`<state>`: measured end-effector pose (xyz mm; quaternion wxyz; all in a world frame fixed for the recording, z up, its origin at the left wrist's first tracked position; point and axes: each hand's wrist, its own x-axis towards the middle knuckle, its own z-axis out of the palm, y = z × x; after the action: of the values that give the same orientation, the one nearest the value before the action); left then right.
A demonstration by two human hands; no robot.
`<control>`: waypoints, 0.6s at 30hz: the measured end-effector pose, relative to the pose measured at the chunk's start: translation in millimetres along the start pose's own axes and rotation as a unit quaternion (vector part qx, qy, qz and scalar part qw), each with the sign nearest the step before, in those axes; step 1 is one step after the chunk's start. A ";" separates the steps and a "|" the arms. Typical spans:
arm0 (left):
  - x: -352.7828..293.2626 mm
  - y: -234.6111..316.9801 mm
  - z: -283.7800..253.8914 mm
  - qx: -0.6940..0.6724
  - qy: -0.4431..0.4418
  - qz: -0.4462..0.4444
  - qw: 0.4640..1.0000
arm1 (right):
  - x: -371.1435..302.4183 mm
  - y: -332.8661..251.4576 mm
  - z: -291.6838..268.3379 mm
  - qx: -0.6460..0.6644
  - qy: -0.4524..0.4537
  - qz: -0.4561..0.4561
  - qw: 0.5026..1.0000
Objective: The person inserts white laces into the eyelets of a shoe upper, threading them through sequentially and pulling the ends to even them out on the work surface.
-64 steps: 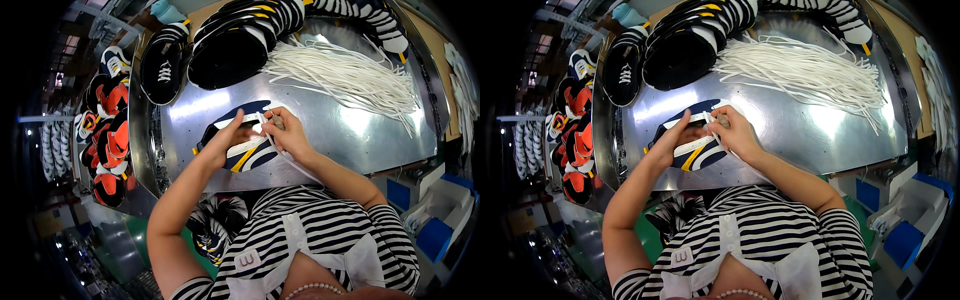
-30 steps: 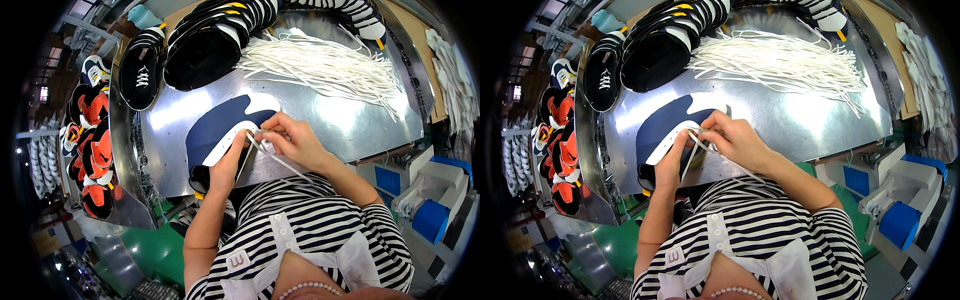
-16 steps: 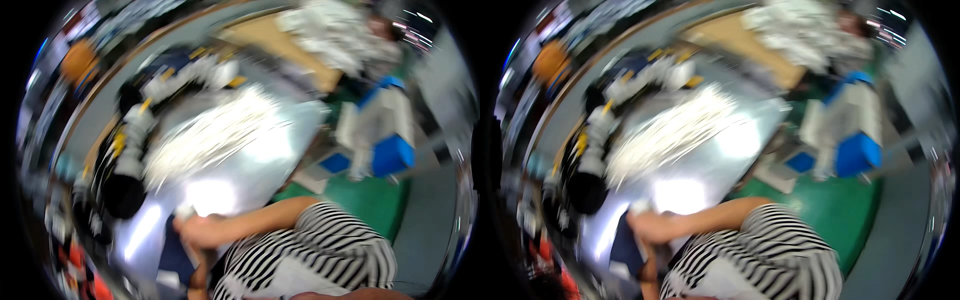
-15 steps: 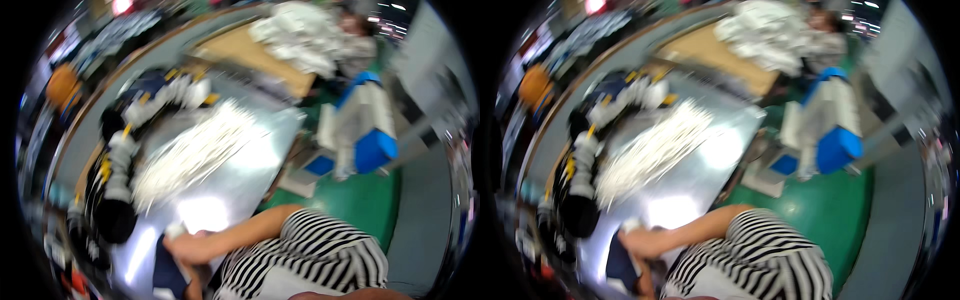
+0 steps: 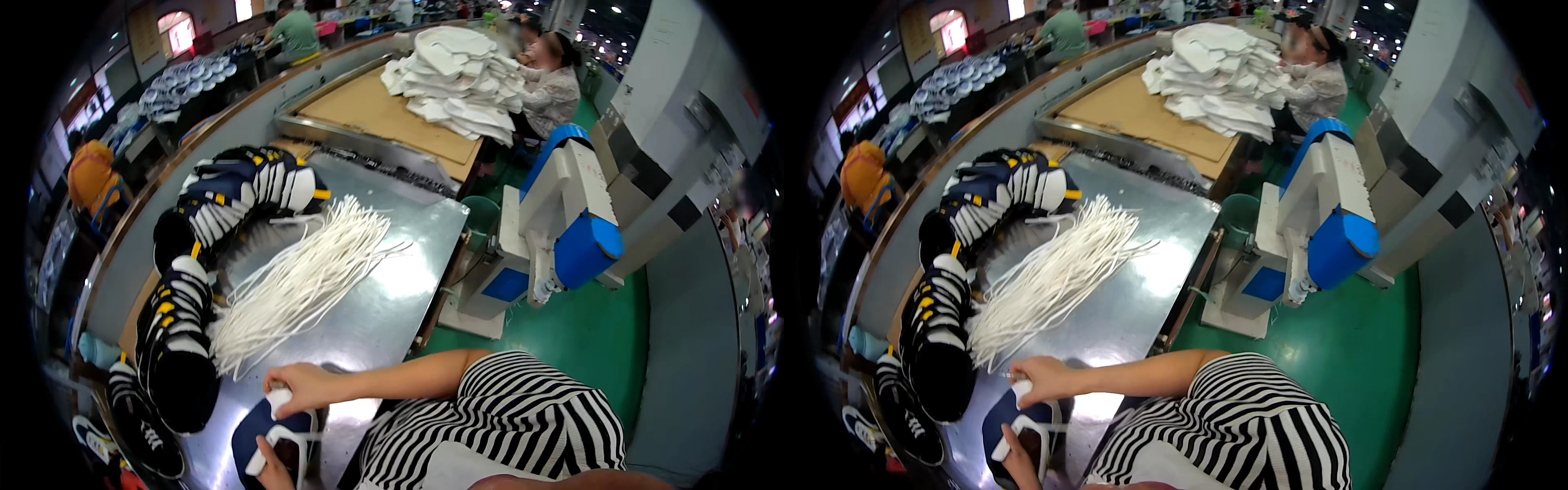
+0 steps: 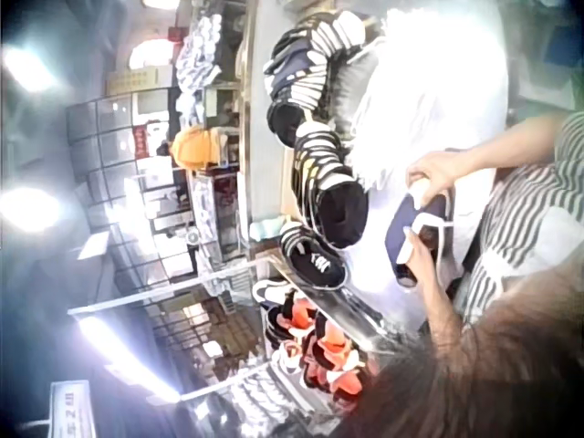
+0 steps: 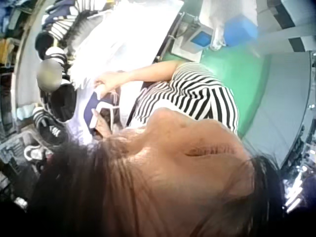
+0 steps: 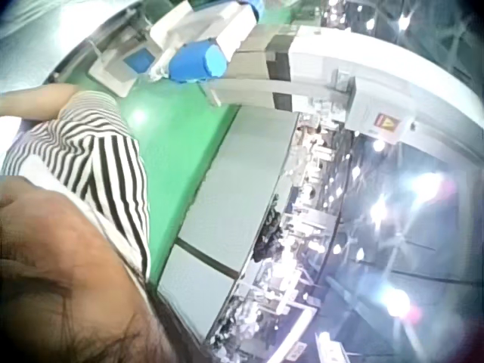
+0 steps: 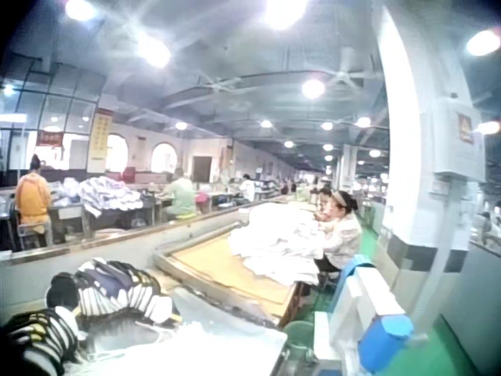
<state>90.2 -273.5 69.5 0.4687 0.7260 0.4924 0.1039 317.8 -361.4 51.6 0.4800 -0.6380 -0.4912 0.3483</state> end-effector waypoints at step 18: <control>-37.7 35.9 10.2 0.153 0.133 0.275 0.940 | -23.8 -14.1 16.7 0.163 -0.195 0.122 0.959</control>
<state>100.1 -312.8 103.8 0.2351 0.8756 0.3413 0.2482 291.9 -379.0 59.5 0.4263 -0.5255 -0.4305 0.5973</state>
